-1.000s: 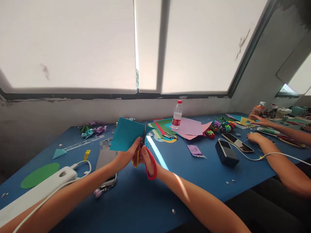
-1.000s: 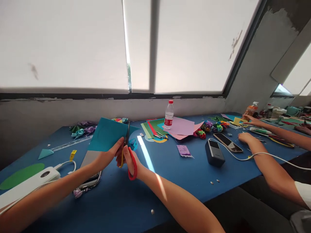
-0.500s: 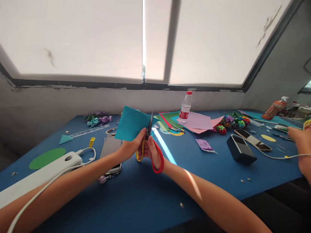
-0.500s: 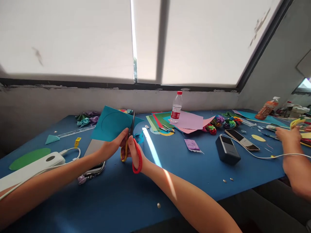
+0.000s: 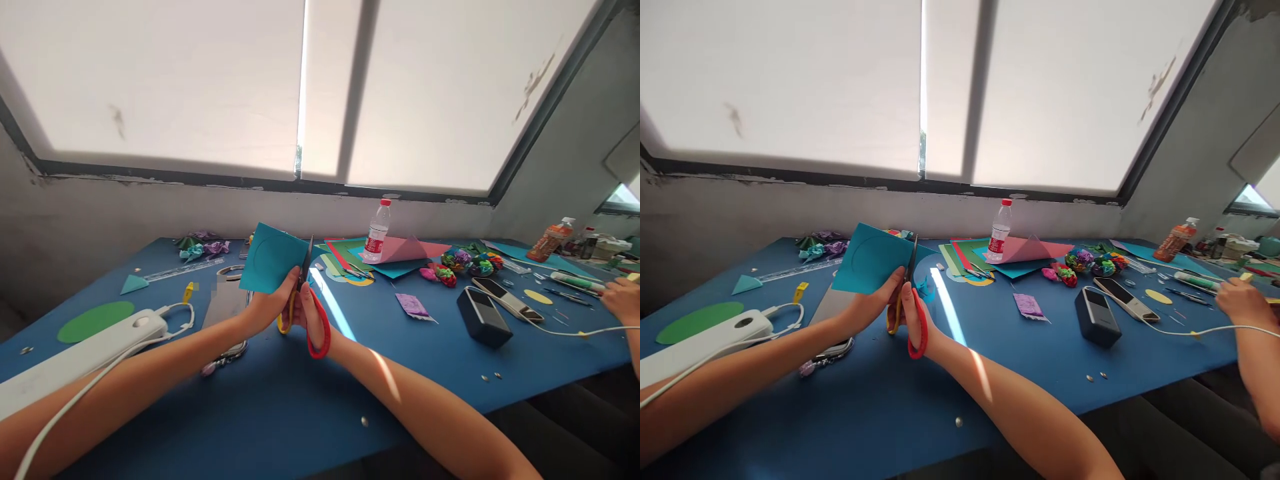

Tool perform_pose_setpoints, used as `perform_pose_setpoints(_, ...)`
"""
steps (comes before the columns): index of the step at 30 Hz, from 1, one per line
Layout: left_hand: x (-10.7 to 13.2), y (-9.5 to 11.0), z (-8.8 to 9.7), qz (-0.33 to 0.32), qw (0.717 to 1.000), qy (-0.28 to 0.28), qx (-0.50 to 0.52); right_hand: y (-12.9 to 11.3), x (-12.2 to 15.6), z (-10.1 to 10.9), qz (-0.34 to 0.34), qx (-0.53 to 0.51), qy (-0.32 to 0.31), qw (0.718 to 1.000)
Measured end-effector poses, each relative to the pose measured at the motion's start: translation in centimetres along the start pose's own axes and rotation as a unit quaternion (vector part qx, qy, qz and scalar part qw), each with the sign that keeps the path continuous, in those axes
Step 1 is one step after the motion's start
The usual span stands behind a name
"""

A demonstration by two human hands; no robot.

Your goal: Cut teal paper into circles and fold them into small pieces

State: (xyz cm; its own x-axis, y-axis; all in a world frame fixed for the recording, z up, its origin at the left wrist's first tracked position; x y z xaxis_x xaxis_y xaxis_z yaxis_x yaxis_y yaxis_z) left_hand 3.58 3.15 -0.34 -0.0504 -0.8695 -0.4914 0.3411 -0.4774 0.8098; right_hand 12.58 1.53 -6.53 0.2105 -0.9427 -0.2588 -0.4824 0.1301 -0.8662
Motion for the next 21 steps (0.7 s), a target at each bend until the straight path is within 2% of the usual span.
perform_pose_setpoints(5,0.23,0.2,0.08,0.002,1.0,-0.01,-0.004,-0.51,0.26,-0.28,0.014,0.009,-0.023,1.0)
perform_pose_setpoints(12,0.55,0.78,0.1,0.009,0.999,-0.029,-0.02,-1.02,0.23,-0.6,0.011,0.016,-0.013,1.0)
perform_pose_setpoints(21,0.3,0.23,0.01,-0.01,0.999,-0.025,-0.031,-0.38,-0.15,-0.21,0.0,0.009,-0.023,1.0)
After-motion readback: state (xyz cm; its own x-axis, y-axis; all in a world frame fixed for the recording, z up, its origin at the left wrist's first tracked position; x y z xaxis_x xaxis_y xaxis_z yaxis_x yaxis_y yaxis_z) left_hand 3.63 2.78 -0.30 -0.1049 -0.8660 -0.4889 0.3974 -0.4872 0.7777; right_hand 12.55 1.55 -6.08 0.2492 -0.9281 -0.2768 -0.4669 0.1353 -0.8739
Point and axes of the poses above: each hand's wrist, its own x-axis away from the middle knuckle, its own z-axis out of the back of the hand, y = z × x, the point moved 4 cm from there along -x, towards the middle knuckle, and after that the axes turned 13 degrees about -x, right-handed, at the moved point
